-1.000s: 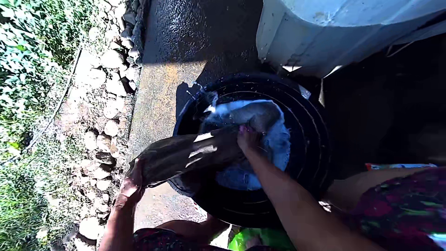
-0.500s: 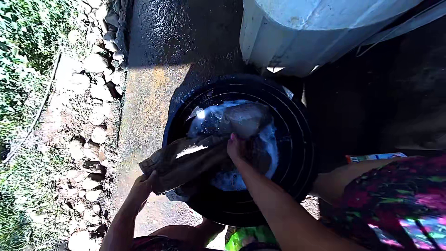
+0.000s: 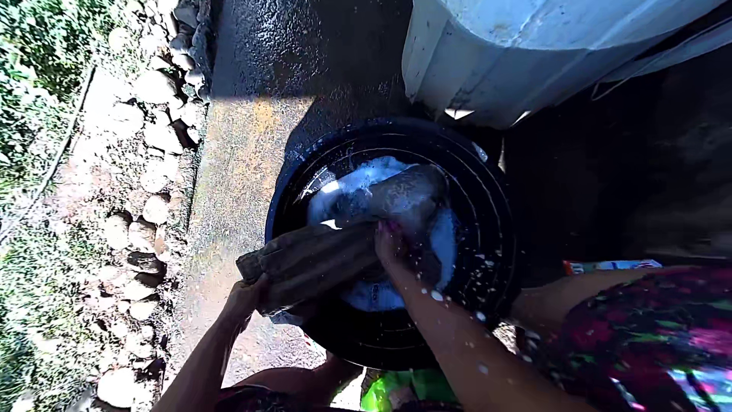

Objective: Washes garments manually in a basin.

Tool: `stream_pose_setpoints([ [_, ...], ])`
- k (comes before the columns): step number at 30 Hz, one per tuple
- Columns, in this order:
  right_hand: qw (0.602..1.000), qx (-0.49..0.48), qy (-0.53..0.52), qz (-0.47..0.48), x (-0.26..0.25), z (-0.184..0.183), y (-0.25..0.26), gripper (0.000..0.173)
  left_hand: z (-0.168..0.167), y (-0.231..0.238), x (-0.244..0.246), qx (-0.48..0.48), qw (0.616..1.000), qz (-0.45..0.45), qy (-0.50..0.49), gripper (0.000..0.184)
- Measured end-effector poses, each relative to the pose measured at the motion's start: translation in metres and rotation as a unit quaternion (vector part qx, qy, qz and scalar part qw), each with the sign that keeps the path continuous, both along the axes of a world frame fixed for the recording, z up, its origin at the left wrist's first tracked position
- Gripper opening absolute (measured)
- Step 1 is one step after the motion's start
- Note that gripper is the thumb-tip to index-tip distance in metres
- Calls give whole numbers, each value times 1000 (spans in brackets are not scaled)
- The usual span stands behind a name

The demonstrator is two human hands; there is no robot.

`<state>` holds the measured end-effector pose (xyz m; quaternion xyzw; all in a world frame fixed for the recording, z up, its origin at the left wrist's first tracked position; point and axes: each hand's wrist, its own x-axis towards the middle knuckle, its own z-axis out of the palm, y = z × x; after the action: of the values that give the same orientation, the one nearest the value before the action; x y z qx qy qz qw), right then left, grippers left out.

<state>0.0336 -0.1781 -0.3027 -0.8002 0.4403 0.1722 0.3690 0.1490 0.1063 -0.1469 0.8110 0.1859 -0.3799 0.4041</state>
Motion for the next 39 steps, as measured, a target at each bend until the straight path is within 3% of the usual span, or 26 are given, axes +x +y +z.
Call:
stream_pose_setpoints([
  [2, 992, 49, -112, -42, 24, 34, 59, 50, -2, -6, 11, -49, 998, 37, 4, 33],
  [4, 958, 121, -260, -11, 43, 53, 129, 46, -5, -12, 20, -60, 997, 57, 3, 42],
  [6, 956, 165, -211, 122, 53, 56, 153, 50, -8, -16, 22, -22, 999, 24, -26, 38],
  [8, 969, 113, -77, 206, 49, 25, 116, 52, -5, -15, 24, 11, 999, -20, -36, 34],
  [10, 970, 79, 7, 231, 30, -12, 55, 53, -2, -3, 27, 20, 999, -24, -23, 31],
  [12, 975, 83, 45, 203, 26, -9, 15, 51, -6, 9, 32, -6, 1000, -1, 17, 27],
  [15, 986, 80, -10, 144, 44, 39, 25, 50, -13, 12, 37, -18, 997, 15, 73, 26],
  [17, 976, 58, -63, 201, 76, 68, 41, 55, -12, 10, 46, -31, 996, 16, 83, 26],
  [20, 972, -57, -110, 198, 108, 37, 9, 62, -12, 15, 46, -51, 995, 15, 86, 22],
  [23, 978, -101, 13, 182, 83, -5, -58, 58, -14, 20, 48, -68, 994, 5, 85, 20],
  [24, 970, -62, 91, 217, 67, -6, -73, 57, -13, 20, 50, -76, 993, 8, 86, 18],
  [26, 915, 26, 210, 344, 45, 5, -97, 51, -11, 19, 54, -98, 990, 19, 98, 17],
  [28, 855, 96, 258, 440, 43, 18, -124, 45, -12, 16, 56, -119, 987, 28, 107, 19],
  [29, 864, 124, 238, 425, 47, 22, -139, 46, -12, 13, 57, -125, 986, 26, 107, 25],
  [31, 938, 172, 132, 271, 59, 21, -160, 54, -13, 9, 58, -121, 987, 26, 106, 44],
  [34, 988, 119, -83, 47, 79, -4, -152, 58, -18, 10, 54, -103, 990, 60, 80, 43],
  [37, 994, -64, -81, 22, 103, -31, -105, 72, -19, 8, 52, -94, 991, 77, 51, 35],
  [39, 996, -26, -57, 56, 112, -49, -64, 73, -18, 7, 51, -82, 993, 78, 39, 32],
])
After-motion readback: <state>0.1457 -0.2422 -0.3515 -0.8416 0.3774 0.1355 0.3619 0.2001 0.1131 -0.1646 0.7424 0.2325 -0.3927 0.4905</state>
